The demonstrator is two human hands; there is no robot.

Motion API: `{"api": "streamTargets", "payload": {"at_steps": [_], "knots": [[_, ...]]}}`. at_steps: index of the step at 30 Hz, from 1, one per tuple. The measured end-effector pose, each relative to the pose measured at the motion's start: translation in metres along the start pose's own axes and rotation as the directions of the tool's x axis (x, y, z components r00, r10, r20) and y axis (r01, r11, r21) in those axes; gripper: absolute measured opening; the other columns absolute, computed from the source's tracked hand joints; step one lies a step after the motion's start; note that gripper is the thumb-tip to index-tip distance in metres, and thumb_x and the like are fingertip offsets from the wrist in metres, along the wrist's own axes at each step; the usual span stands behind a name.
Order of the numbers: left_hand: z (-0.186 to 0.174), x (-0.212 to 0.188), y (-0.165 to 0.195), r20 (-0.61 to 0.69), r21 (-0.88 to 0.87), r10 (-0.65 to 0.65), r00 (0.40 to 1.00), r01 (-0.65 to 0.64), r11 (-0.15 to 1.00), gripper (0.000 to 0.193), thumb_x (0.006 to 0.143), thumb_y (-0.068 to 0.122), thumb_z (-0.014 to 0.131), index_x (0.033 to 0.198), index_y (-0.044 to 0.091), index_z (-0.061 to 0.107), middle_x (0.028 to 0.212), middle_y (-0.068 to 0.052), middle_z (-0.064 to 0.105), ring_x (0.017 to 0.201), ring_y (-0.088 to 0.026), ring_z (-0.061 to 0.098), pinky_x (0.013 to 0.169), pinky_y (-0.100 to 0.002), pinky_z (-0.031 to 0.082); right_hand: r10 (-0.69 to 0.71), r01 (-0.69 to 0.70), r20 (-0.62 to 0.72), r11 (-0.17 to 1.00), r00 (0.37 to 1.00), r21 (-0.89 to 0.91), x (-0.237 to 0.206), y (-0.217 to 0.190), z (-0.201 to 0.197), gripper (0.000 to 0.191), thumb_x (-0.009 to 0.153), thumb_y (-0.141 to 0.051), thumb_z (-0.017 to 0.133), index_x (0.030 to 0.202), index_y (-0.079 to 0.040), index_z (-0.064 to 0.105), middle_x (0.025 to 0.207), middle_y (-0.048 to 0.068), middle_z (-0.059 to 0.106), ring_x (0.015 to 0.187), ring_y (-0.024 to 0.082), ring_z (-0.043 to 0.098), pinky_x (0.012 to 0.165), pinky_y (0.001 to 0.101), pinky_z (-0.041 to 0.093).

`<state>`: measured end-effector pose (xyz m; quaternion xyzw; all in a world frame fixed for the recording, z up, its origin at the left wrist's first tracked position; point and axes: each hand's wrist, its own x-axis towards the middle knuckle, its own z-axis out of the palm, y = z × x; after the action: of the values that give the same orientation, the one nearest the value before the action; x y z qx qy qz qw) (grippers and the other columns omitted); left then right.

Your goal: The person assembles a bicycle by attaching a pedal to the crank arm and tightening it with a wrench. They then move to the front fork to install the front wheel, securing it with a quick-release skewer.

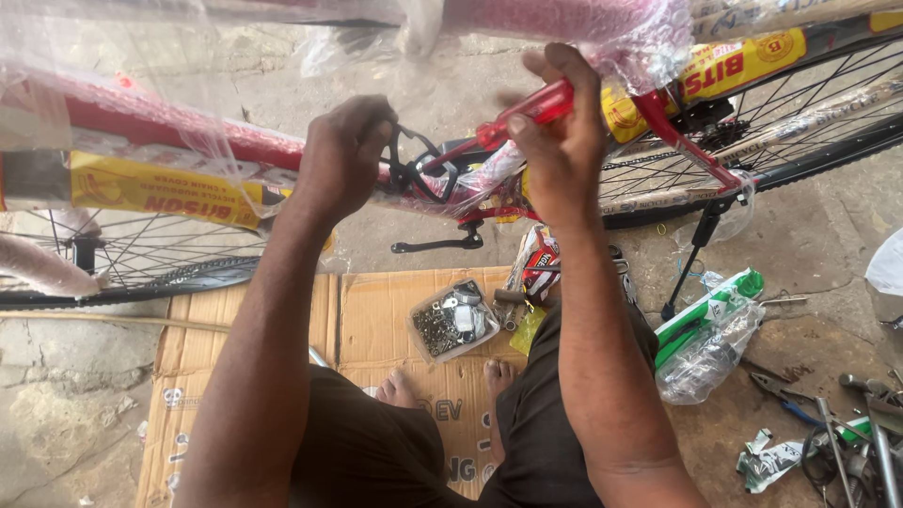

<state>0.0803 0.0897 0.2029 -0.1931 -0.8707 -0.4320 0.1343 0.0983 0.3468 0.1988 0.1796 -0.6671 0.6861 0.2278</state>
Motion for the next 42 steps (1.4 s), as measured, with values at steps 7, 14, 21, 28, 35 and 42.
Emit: {"api": "streamTargets", "payload": {"at_steps": [7, 14, 21, 28, 35, 42], "knots": [[-0.004, 0.000, -0.002, 0.020, -0.013, -0.034, 0.999, 0.034, 0.999, 0.014, 0.100, 0.006, 0.062, 0.110, 0.000, 0.070, 0.098, -0.014, 0.075, 0.088, -0.023, 0.072, 0.081, -0.036, 0.057, -0.059, 0.057, -0.014, 0.994, 0.998, -0.097, 0.000, 0.001, 0.001, 0.040, 0.112, -0.009, 0.070, 0.145, -0.004, 0.048, 0.122, 0.014, 0.063, 0.108, 0.016, 0.069, 0.096, 0.0296, 0.065], [-0.006, 0.001, -0.002, 0.031, -0.217, -0.128, 0.991, 0.132, 0.967, 0.019, 0.101, 0.009, 0.061, 0.115, -0.001, 0.069, 0.102, -0.011, 0.075, 0.093, -0.018, 0.072, 0.084, -0.033, 0.058, 0.028, -0.064, -0.120, 0.950, 0.992, -0.306, 0.002, 0.000, 0.001, 0.046, 0.101, -0.014, 0.079, 0.137, -0.005, 0.051, 0.098, 0.013, 0.068, 0.086, 0.014, 0.068, 0.078, 0.0291, 0.059], [-0.004, 0.001, -0.001, 0.031, -0.154, -0.135, 0.990, 0.138, 0.978, 0.019, 0.103, 0.008, 0.058, 0.116, 0.000, 0.069, 0.104, -0.013, 0.074, 0.095, -0.019, 0.073, 0.084, -0.034, 0.059, 0.101, -0.117, -0.080, 0.970, 0.992, -0.215, 0.001, 0.006, -0.007, 0.057, 0.095, -0.017, 0.080, 0.141, -0.008, 0.047, 0.105, 0.012, 0.069, 0.091, 0.019, 0.075, 0.081, 0.0344, 0.069], [-0.002, 0.001, -0.001, -0.015, -0.123, -0.061, 0.998, 0.058, 0.991, 0.019, 0.103, 0.004, 0.056, 0.117, -0.001, 0.068, 0.107, -0.014, 0.074, 0.096, -0.021, 0.074, 0.084, -0.035, 0.061, -0.019, 0.016, 0.017, 0.984, 1.000, 0.175, 0.001, 0.020, -0.007, 0.059, 0.103, -0.013, 0.076, 0.150, -0.009, 0.041, 0.116, 0.016, 0.070, 0.107, 0.028, 0.077, 0.102, 0.0417, 0.068], [-0.002, -0.001, 0.003, -0.142, 0.045, 0.067, 0.988, -0.061, 0.997, 0.017, 0.103, 0.004, 0.061, 0.116, -0.001, 0.069, 0.108, -0.015, 0.074, 0.093, -0.023, 0.074, 0.080, -0.034, 0.060, 0.050, -0.080, -0.123, 0.962, 0.991, -0.260, 0.002, 0.009, 0.000, 0.055, 0.101, -0.016, 0.073, 0.145, -0.012, 0.040, 0.105, 0.010, 0.071, 0.094, 0.019, 0.076, 0.085, 0.0346, 0.069], [-0.001, -0.041, 0.004, -0.393, 0.221, 0.111, 0.913, -0.023, 0.975, 0.007, 0.102, 0.008, 0.073, 0.104, 0.002, 0.071, 0.084, -0.010, 0.066, 0.070, -0.021, 0.061, 0.067, -0.039, 0.049, 0.142, -0.171, -0.117, 0.940, 0.983, -0.297, 0.010, 0.002, -0.017, 0.041, 0.090, -0.022, 0.078, 0.121, -0.006, 0.057, 0.095, 0.005, 0.069, 0.085, 0.015, 0.076, 0.070, 0.0324, 0.065]]}}
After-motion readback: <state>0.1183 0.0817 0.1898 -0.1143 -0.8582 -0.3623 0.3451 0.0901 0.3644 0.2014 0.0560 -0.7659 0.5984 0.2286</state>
